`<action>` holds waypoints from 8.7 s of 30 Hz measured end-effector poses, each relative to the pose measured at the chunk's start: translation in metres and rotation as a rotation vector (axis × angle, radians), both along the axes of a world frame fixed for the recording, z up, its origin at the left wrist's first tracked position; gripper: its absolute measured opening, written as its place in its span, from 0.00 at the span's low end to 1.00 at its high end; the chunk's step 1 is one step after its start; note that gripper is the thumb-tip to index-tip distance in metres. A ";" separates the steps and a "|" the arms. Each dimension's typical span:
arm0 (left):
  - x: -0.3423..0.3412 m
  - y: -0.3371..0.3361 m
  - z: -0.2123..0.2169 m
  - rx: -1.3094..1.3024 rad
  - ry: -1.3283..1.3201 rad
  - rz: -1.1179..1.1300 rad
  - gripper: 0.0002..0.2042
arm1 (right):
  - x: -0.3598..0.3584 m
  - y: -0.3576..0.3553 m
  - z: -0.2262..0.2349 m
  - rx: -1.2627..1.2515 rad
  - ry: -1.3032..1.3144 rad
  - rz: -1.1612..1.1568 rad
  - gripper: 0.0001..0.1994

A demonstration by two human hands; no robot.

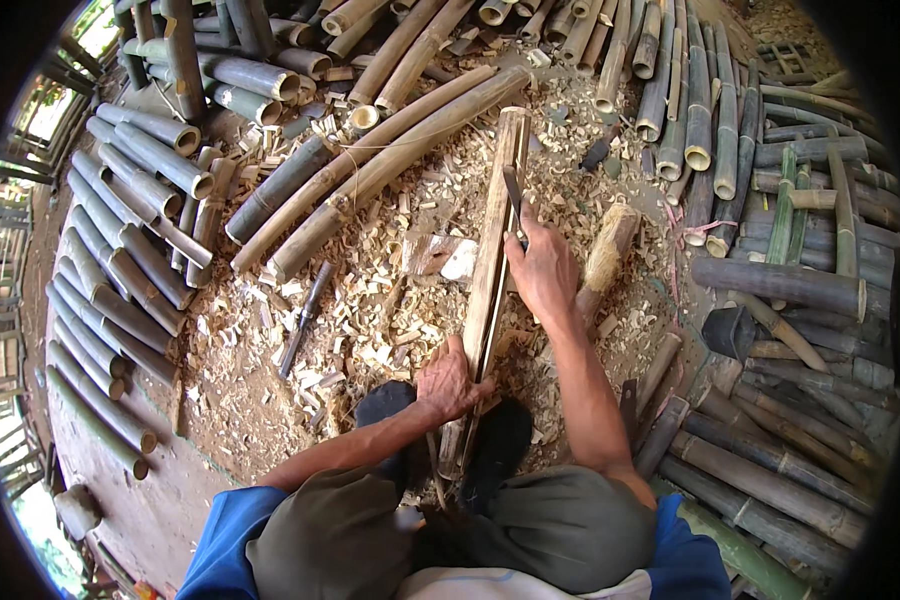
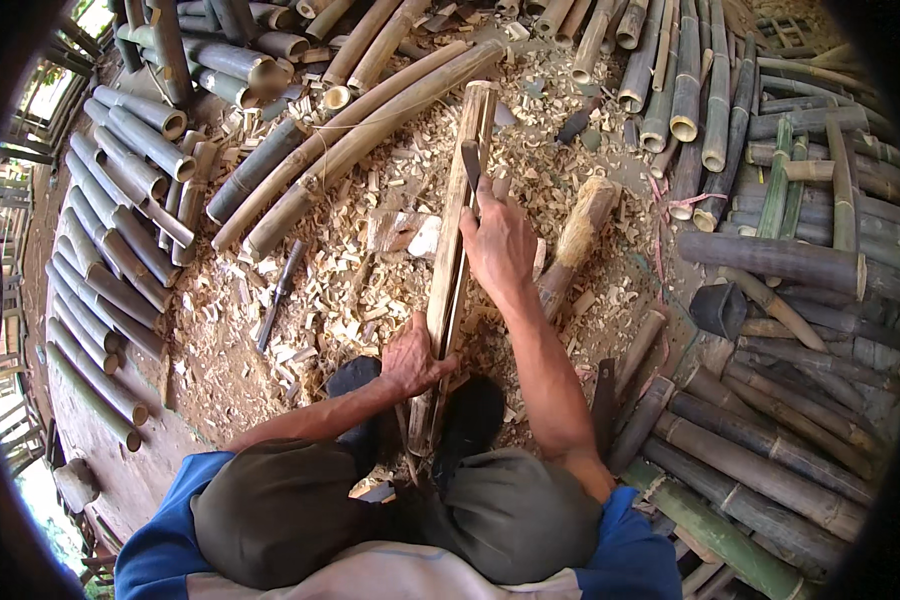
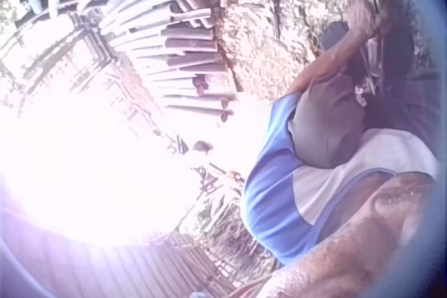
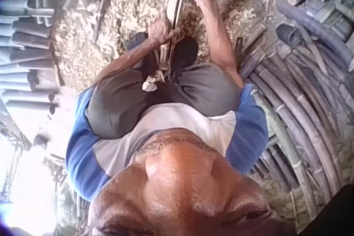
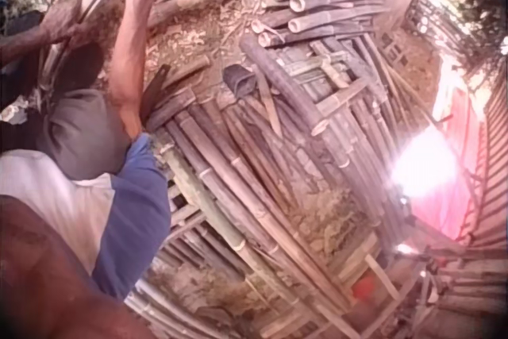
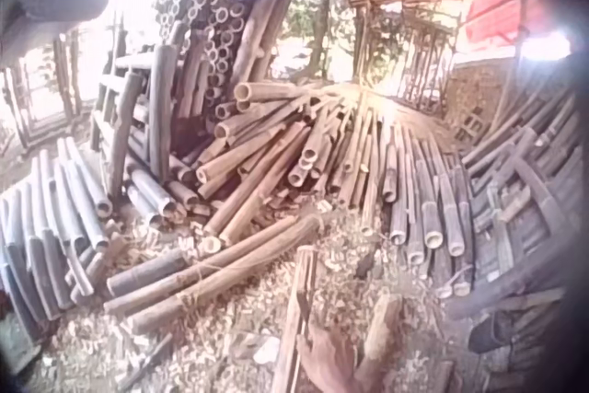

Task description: The person shapes and carves a bamboo pole using a small knife and a larger piece of wood as a mallet to drive the blade through the material.

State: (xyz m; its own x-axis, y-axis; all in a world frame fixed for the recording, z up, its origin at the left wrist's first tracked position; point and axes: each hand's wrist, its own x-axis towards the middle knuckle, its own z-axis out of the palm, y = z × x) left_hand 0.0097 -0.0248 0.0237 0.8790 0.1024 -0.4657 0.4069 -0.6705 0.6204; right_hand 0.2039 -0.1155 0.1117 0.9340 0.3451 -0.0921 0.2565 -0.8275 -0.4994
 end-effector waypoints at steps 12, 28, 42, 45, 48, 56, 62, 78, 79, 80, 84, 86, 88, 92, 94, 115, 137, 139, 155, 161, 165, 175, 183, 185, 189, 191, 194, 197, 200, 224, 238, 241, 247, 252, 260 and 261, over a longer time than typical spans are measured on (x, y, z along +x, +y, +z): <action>0.007 -0.007 0.005 -0.062 0.104 0.004 0.37 | 0.107 0.049 0.016 0.049 0.101 -0.071 0.11; -0.009 0.018 -0.005 -0.471 -0.012 0.109 0.36 | 0.003 -0.035 -0.014 0.532 0.347 -0.112 0.20; -0.009 0.012 0.001 -0.277 0.019 0.101 0.30 | 0.051 -0.016 -0.020 0.435 0.312 -0.085 0.20; -0.011 0.012 -0.011 -0.239 -0.023 0.094 0.30 | 0.057 -0.008 -0.018 0.462 0.303 -0.102 0.21; -0.011 0.008 -0.012 -0.216 -0.028 0.102 0.30 | 0.064 0.006 -0.018 0.484 0.258 -0.146 0.20; -0.009 0.010 -0.004 -0.201 0.005 0.084 0.36 | 0.061 0.017 -0.010 0.430 0.208 -0.145 0.18; -0.001 0.001 0.009 -0.265 0.038 0.079 0.35 | 0.114 0.023 0.004 0.462 0.185 -0.195 0.15; 0.002 0.013 0.000 -0.168 -0.077 0.134 0.38 | 0.009 -0.017 0.004 0.946 0.499 -0.277 0.09; 0.000 0.014 -0.003 -0.159 -0.053 0.121 0.38 | 0.009 -0.017 0.002 0.937 0.524 -0.270 0.10; 0.001 0.013 -0.003 -0.154 -0.033 0.105 0.37 | 0.010 -0.018 0.001 0.926 0.541 -0.265 0.11; -0.002 0.010 0.003 -0.063 0.006 0.079 0.36 | 0.023 -0.009 0.003 0.882 0.570 -0.332 0.12; -0.002 0.006 0.004 -0.057 0.004 0.083 0.35 | 0.050 -0.004 0.005 0.915 0.527 -0.353 0.12; -0.002 0.007 0.001 -0.046 -0.005 0.065 0.36 | 0.081 0.006 0.016 0.895 0.478 -0.341 0.12; 0.003 0.028 -0.005 -0.332 0.106 0.006 0.40 | 0.119 0.005 0.024 0.911 0.555 -0.336 0.12; 0.008 0.039 0.000 -0.457 0.088 0.061 0.42 | 0.090 -0.003 0.055 1.000 0.524 -0.295 0.13; 0.228 0.189 0.143 0.617 -0.791 -0.456 0.18 | -0.097 -0.248 0.022 0.951 0.229 -0.824 0.11; 0.002 0.061 0.013 -0.423 0.067 0.216 0.30 | -0.139 -0.107 0.021 1.114 0.639 -0.447 0.30; -0.032 0.057 -0.007 -0.413 0.084 0.132 0.34 | -0.146 -0.104 0.011 1.077 0.706 -0.382 0.29; -0.019 0.035 -0.022 -0.754 0.056 0.045 0.31 | -0.183 -0.084 0.015 1.004 0.853 -0.325 0.24; -0.018 0.030 -0.006 -0.634 0.014 0.017 0.29 | -0.189 -0.086 0.006 0.978 0.948 -0.362 0.24; -0.021 0.025 -0.008 -0.601 0.019 0.036 0.28 | -0.188 -0.088 0.000 1.056 0.943 -0.384 0.24; -0.026 0.029 -0.017 -0.659 -0.046 0.074 0.27 | -0.174 -0.079 -0.006 1.113 0.884 -0.358 0.23; -0.022 0.026 -0.011 -0.557 -0.028 0.005 0.29 | -0.074 -0.051 -0.021 1.106 0.714 -0.327 0.22; -0.026 0.025 -0.016 -0.489 -0.054 0.003 0.32 | -0.073 -0.050 -0.018 1.052 0.723 -0.340 0.21; -0.029 0.025 -0.027 -0.510 -0.077 0.032 0.33 | -0.072 -0.047 -0.012 1.136 0.758 -0.350 0.20; -0.024 0.027 -0.028 -0.504 -0.002 0.041 0.32 | -0.067 -0.043 -0.012 1.133 0.739 -0.338 0.19; -0.023 0.025 -0.015 -0.538 -0.002 0.021 0.32 | -0.057 -0.036 -0.029 0.910 0.593 -0.290 0.20; -0.013 0.019 -0.014 -0.328 -0.017 -0.087 0.30 | 0.007 -0.028 -0.053 0.866 0.338 -0.275 0.18; -0.024 0.033 -0.008 -0.668 0.116 0.001 0.33 | -0.009 -0.028 0.024 1.088 0.395 -0.238 0.16; 0.018 0.004 0.009 -0.045 0.013 0.077 0.34 | -0.195 -0.089 0.007 0.961 0.938 -0.483 0.22; 0.023 -0.007 0.007 0.065 -0.046 0.082 0.29 | -0.122 -0.063 -0.041 0.911 0.644 -0.346 0.14; 0.021 0.014 -0.016 -0.017 -0.010 0.122 0.28 | -0.130 -0.050 -0.026 0.945 0.672 -0.341 0.14; 0.020 0.004 0.008 -0.005 -0.007 0.066 0.29 | -0.109 -0.060 -0.020 0.949 0.698 -0.350 0.17; 0.019 0.001 0.007 -0.020 -0.012 0.091 0.29 | -0.064 -0.045 -0.026 0.832 0.558 -0.302 0.17; -0.007 0.012 -0.001 -0.098 0.107 -0.009 0.32 | -0.053 -0.034 -0.007 0.860 0.620 -0.347 0.16; -0.018 0.017 -0.005 -0.079 0.080 -0.028 0.35 | -0.060 -0.034 -0.005 0.881 0.691 -0.313 0.16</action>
